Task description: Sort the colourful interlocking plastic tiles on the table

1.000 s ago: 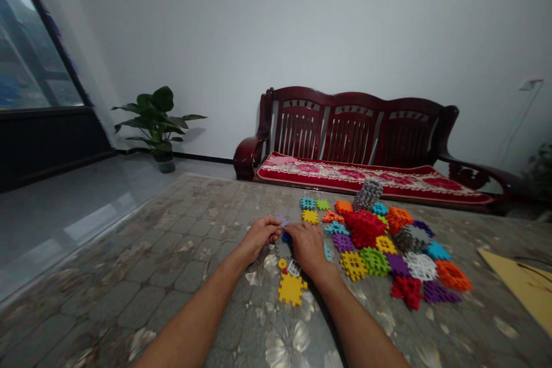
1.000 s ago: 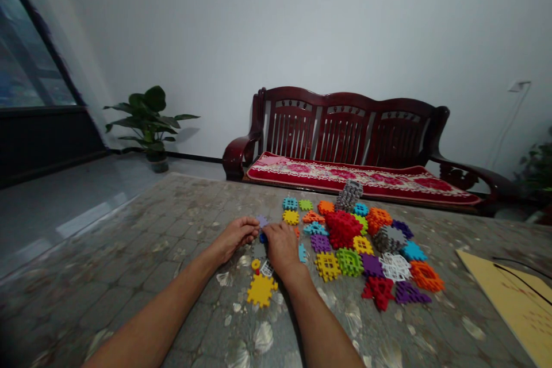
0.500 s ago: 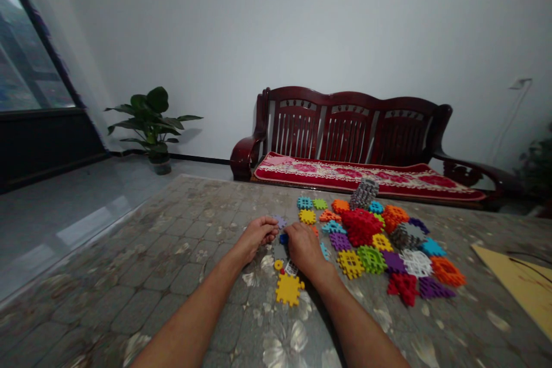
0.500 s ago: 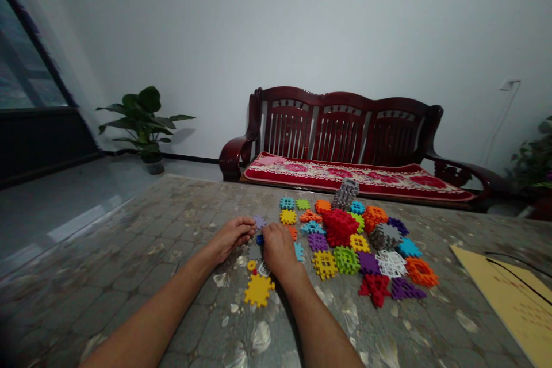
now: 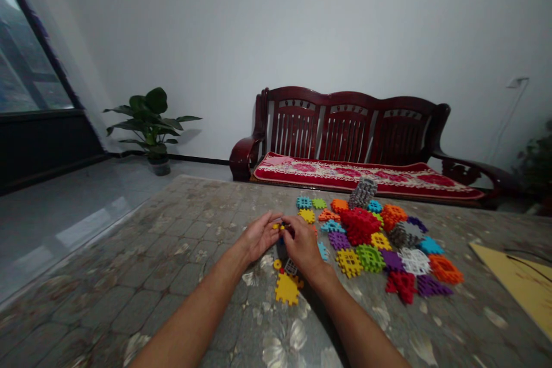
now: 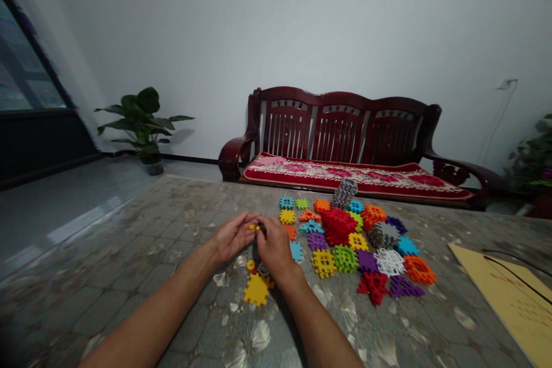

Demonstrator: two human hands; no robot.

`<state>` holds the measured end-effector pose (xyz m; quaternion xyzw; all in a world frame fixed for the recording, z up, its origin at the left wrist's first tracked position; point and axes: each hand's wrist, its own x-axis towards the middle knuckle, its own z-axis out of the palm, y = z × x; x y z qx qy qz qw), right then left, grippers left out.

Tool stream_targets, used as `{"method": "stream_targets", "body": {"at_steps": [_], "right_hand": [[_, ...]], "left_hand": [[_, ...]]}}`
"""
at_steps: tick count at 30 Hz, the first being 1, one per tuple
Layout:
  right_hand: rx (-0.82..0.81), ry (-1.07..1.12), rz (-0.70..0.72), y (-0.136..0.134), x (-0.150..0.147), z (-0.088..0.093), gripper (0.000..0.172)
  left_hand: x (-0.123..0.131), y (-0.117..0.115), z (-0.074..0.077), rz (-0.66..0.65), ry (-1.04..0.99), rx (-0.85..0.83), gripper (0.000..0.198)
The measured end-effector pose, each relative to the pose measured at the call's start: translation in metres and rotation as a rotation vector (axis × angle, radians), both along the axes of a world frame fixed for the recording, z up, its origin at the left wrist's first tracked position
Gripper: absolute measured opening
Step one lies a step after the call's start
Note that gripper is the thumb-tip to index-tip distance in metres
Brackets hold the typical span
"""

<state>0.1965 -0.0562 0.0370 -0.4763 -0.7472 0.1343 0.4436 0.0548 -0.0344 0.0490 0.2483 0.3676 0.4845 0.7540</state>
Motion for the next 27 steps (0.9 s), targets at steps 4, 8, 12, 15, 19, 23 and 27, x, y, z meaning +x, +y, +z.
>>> {"method": "stream_targets", "body": {"at_steps": [4, 8, 12, 15, 19, 23, 27], "right_hand": [[-0.041, -0.031, 0.05, -0.005, -0.002, 0.001, 0.023], [-0.069, 0.015, 0.055, -0.008, -0.001, 0.001, 0.017], [-0.074, 0.073, 0.062, -0.006, 0.0, 0.003, 0.015], [-0.136, 0.118, 0.025, -0.002, 0.002, 0.003, 0.013], [-0.171, 0.098, 0.045, 0.001, 0.007, 0.003, 0.013], [-0.184, 0.054, 0.092, -0.001, 0.013, 0.004, 0.017], [-0.201, 0.105, 0.093, -0.004, 0.015, 0.009, 0.016]], "left_hand": [[0.005, -0.003, 0.003, -0.05, -0.064, -0.047, 0.03], [0.008, -0.006, 0.007, -0.062, -0.077, -0.055, 0.022], [0.012, -0.014, 0.019, -0.086, -0.057, -0.027, 0.015], [0.018, -0.021, 0.025, -0.086, -0.042, -0.025, 0.017], [0.023, -0.025, 0.023, -0.156, -0.042, 0.027, 0.021], [0.024, -0.029, 0.022, -0.289, -0.062, 0.083, 0.025], [0.025, -0.033, 0.028, -0.261, -0.127, 0.095, 0.021]]}}
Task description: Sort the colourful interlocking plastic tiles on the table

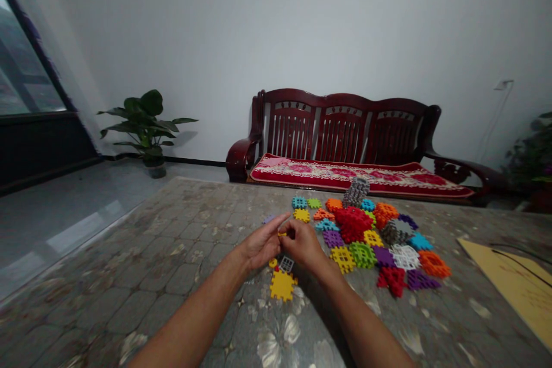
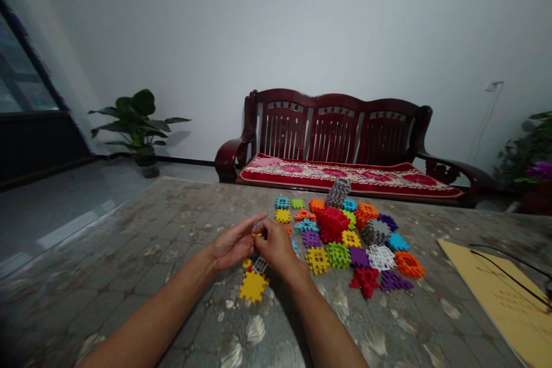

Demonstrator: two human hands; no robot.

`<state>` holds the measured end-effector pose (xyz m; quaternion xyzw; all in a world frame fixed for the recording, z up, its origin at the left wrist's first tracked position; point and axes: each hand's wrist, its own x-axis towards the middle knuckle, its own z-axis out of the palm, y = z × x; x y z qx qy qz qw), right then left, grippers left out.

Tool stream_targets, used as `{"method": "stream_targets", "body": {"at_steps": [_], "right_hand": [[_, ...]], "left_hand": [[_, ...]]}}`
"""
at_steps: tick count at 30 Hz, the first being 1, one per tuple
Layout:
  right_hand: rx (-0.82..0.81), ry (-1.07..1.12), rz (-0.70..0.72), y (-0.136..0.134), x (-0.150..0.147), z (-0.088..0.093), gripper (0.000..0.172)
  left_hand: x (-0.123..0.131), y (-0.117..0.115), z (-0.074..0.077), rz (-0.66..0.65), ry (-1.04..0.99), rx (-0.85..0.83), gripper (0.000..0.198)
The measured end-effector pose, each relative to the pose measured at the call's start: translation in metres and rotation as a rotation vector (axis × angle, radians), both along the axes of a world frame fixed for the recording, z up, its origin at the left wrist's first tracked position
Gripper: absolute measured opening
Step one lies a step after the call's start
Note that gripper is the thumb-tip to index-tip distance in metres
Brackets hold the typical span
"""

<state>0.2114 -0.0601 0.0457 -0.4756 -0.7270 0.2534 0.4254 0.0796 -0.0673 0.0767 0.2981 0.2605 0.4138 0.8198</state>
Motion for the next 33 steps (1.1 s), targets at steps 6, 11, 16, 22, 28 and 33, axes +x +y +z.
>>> {"method": "stream_targets", "body": {"at_steps": [6, 11, 16, 22, 28, 33], "right_hand": [[-0.059, 0.034, -0.022, 0.0, -0.003, -0.008, 0.014], [-0.001, 0.041, 0.003, 0.001, -0.003, -0.016, 0.012], [-0.075, 0.051, 0.05, 0.004, 0.011, -0.004, 0.01], [-0.119, -0.226, 0.029, -0.004, 0.043, 0.015, 0.009], [0.059, -0.444, 0.005, -0.041, 0.069, 0.003, 0.012], [0.084, -0.49, -0.003, -0.058, 0.081, -0.014, 0.013]], "left_hand": [[-0.003, 0.005, -0.012, 0.027, -0.067, -0.055, 0.028], [-0.004, 0.007, -0.018, 0.019, -0.055, -0.044, 0.03], [-0.004, 0.009, -0.016, 0.124, 0.172, 0.097, 0.029], [-0.044, 0.037, -0.043, 0.746, 0.877, 0.412, 0.031], [-0.075, 0.046, -0.069, 0.784, 1.275, 0.465, 0.03], [-0.074, 0.045, -0.066, 0.721, 1.384, 0.452, 0.026]]}}
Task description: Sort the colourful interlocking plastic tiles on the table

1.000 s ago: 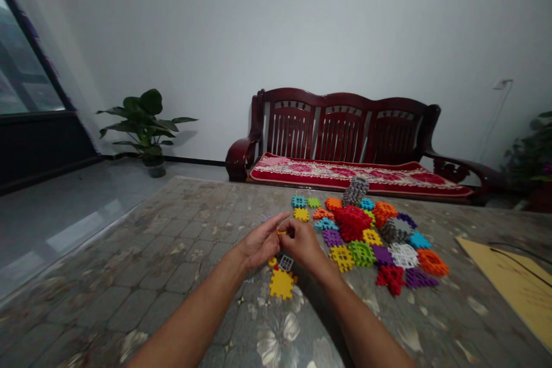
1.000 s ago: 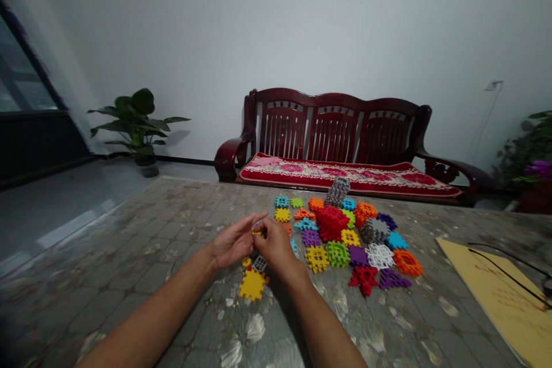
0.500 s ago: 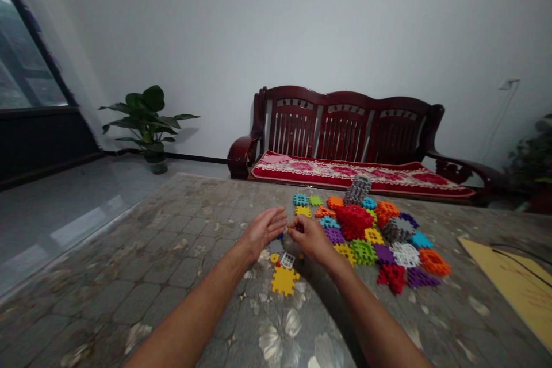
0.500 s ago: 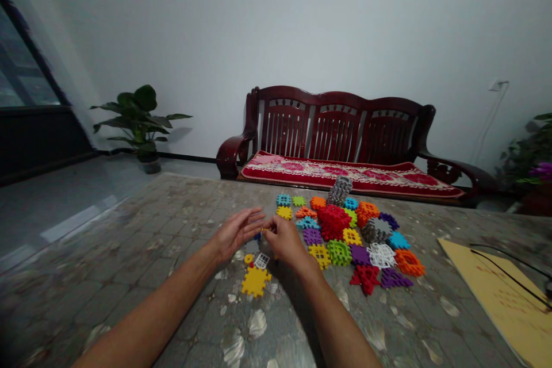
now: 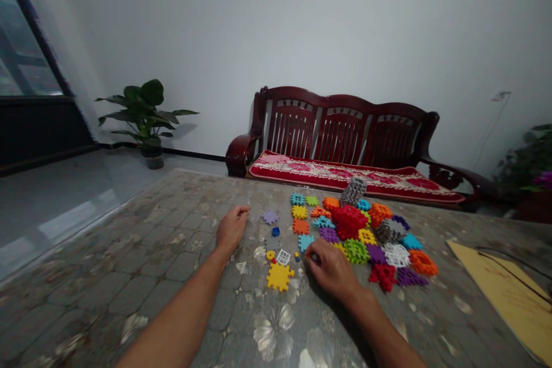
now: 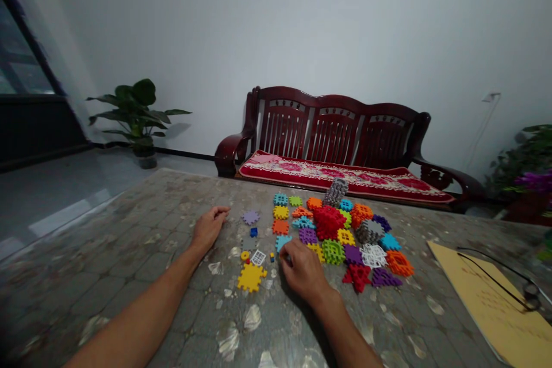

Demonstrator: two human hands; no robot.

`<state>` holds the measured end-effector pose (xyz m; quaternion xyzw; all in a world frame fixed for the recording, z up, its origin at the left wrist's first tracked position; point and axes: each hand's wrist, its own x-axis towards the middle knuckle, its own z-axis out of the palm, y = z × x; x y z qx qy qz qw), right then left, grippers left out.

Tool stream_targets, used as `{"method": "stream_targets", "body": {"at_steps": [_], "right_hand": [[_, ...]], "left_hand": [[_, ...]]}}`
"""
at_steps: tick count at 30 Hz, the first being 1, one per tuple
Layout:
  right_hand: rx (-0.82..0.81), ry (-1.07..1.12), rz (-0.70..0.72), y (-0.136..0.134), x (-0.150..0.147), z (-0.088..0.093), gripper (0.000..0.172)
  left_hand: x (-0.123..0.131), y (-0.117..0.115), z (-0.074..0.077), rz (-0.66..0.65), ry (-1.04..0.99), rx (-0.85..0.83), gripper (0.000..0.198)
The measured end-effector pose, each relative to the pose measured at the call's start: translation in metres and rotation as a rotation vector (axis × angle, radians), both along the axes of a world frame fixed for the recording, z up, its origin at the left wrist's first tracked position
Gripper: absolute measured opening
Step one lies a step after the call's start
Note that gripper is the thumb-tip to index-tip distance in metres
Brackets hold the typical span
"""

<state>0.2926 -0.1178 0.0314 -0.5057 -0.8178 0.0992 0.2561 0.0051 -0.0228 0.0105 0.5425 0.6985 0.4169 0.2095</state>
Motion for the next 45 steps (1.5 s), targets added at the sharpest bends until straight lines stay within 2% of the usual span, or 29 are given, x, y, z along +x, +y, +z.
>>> {"method": "stream_targets", "body": {"at_steps": [10, 17, 21, 25, 32, 38, 45], "right_hand": [[0.024, 0.039, 0.004, 0.0, 0.01, -0.003, 0.024], [0.024, -0.037, -0.012, -0.003, -0.01, -0.002, 0.033], [0.018, -0.136, 0.004, -0.002, -0.023, 0.006, 0.025], [0.002, -0.172, -0.008, -0.003, -0.023, 0.005, 0.015], [0.068, -0.179, -0.081, -0.006, -0.009, -0.001, 0.018], [0.071, -0.115, -0.062, -0.007, -0.016, -0.001, 0.026], [-0.019, 0.076, 0.08, -0.009, -0.032, 0.005, 0.025]], "left_hand": [[0.001, -0.004, 0.004, -0.046, 0.125, -0.015, 0.026], [0.001, -0.003, 0.003, -0.057, 0.17, -0.03, 0.026], [0.002, -0.004, 0.005, -0.06, 0.198, -0.032, 0.026], [0.002, -0.005, 0.006, -0.065, 0.227, -0.035, 0.028], [0.004, -0.004, 0.004, -0.078, 0.264, -0.056, 0.028], [0.005, -0.006, 0.006, -0.152, 0.293, -0.04, 0.027], [0.004, -0.009, 0.006, -0.2, 0.273, -0.015, 0.025]]}}
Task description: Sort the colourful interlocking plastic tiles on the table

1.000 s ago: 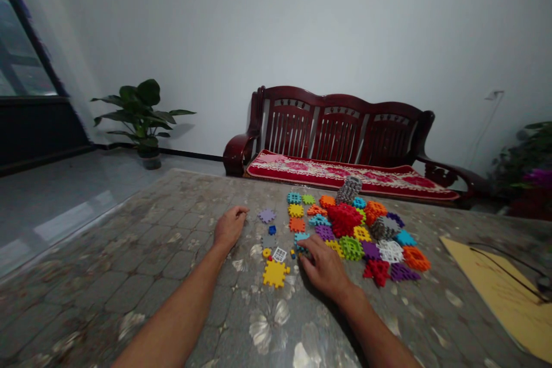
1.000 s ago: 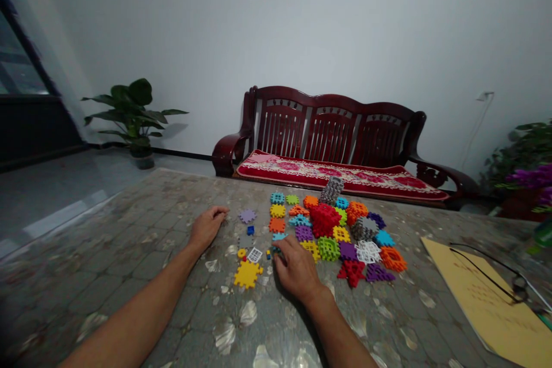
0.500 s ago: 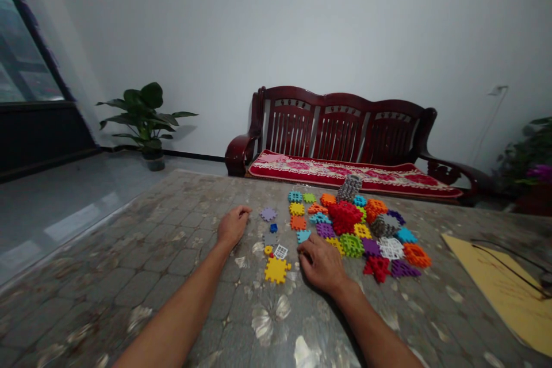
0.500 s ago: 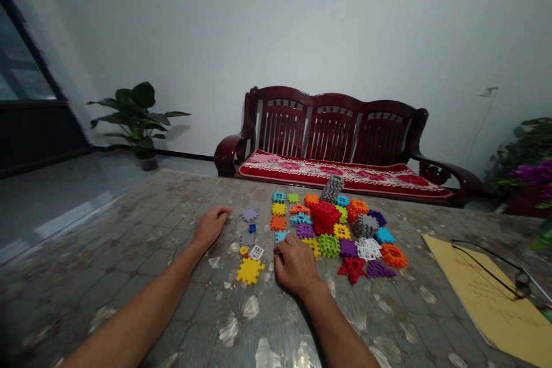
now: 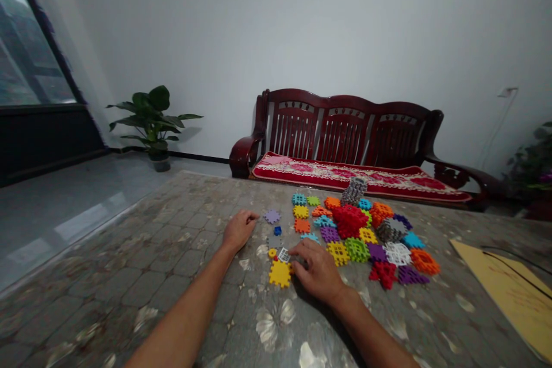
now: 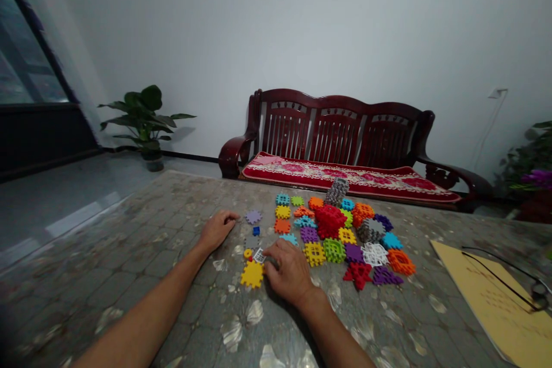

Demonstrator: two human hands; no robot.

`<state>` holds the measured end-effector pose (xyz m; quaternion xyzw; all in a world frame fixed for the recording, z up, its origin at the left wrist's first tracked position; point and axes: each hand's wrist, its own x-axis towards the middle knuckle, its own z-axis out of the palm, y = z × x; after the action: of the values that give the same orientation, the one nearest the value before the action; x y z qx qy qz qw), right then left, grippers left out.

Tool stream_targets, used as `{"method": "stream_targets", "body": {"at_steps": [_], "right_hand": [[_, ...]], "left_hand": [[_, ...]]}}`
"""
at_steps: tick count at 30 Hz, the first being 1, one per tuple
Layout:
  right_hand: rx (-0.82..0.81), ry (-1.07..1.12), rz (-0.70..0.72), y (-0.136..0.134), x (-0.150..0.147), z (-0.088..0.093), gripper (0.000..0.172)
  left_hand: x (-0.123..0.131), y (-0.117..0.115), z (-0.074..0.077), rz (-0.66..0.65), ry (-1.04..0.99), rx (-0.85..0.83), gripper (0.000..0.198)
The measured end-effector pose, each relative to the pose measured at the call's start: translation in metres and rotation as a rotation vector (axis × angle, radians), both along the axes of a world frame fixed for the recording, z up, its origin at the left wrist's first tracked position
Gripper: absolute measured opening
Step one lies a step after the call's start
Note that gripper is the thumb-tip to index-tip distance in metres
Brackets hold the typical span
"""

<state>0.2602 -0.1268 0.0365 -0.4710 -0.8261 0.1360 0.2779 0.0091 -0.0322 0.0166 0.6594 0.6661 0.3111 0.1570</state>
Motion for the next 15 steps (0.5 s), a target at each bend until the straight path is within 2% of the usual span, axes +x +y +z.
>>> {"method": "stream_targets", "body": {"at_steps": [6, 10, 15], "right_hand": [[-0.142, -0.064, 0.051, -0.002, 0.0, 0.008, 0.03], [-0.15, -0.115, 0.079, 0.0, 0.0, 0.003, 0.028], [-0.141, -0.079, 0.086, 0.004, 0.001, -0.003, 0.026]], "left_hand": [[-0.002, 0.001, -0.002, -0.004, -0.054, 0.002, 0.024], [-0.003, 0.002, -0.004, 0.009, -0.073, 0.0, 0.025], [-0.002, 0.001, -0.002, 0.024, -0.075, -0.006, 0.025]]}}
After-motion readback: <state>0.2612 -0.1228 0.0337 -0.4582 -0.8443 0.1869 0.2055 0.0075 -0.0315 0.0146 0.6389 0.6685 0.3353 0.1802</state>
